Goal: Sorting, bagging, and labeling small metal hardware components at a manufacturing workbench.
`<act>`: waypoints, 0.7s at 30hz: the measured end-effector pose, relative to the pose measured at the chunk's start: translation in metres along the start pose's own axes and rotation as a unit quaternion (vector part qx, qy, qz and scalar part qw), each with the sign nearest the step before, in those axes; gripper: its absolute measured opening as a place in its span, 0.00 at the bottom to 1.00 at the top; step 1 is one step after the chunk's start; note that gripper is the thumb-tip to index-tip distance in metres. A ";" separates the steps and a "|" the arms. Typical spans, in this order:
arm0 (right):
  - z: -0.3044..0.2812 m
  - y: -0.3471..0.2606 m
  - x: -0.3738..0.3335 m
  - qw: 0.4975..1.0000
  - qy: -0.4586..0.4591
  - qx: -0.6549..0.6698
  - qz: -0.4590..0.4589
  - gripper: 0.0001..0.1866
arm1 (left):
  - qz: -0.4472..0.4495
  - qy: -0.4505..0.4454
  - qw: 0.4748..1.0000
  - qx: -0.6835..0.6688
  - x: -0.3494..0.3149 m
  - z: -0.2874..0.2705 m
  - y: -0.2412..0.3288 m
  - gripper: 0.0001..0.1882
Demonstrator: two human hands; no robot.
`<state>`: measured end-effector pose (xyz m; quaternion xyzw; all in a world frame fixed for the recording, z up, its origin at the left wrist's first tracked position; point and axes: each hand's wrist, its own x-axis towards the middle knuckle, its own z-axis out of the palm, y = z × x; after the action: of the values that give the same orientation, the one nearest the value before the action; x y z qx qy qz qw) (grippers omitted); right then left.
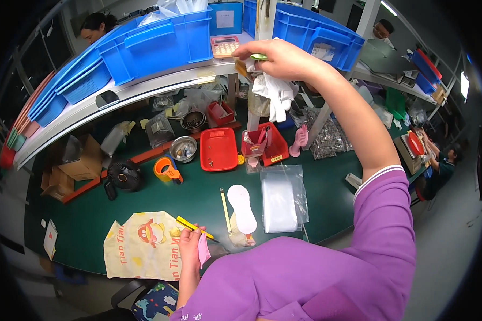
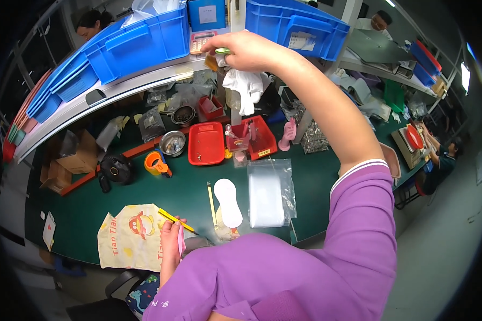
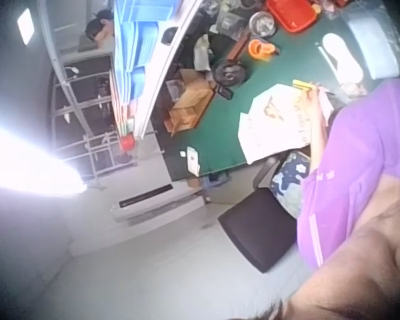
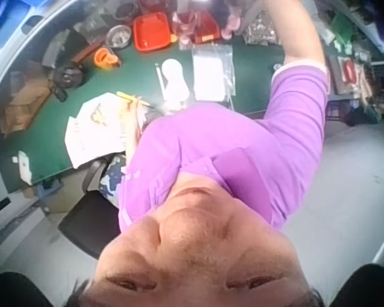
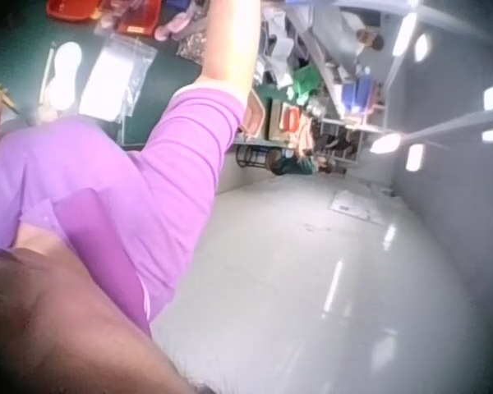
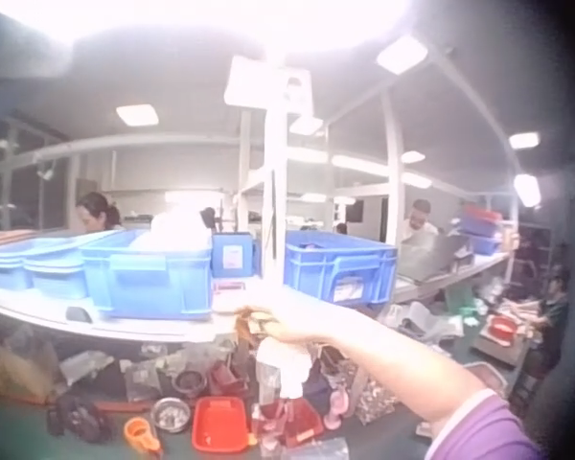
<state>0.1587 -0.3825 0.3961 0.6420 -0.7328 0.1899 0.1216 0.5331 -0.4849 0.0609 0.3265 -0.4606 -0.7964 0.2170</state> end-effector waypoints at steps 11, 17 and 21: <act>-0.023 -0.017 -0.077 0.994 0.035 -0.057 0.089 0.48 | 0.017 0.007 1.000 -0.024 0.007 -0.001 0.002 0.10; -0.004 0.003 -0.065 0.986 0.035 -0.136 0.089 0.26 | 0.017 -0.005 1.000 -0.023 0.009 0.009 0.012 0.10; -0.009 0.007 -0.038 0.974 0.126 -0.176 0.069 0.17 | 0.019 -0.007 1.000 -0.012 0.007 0.012 0.012 0.10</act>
<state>0.1567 -0.3442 0.3877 0.5296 -0.7759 0.1452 0.3104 0.5200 -0.4883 0.0732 0.3099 -0.4587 -0.7996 0.2329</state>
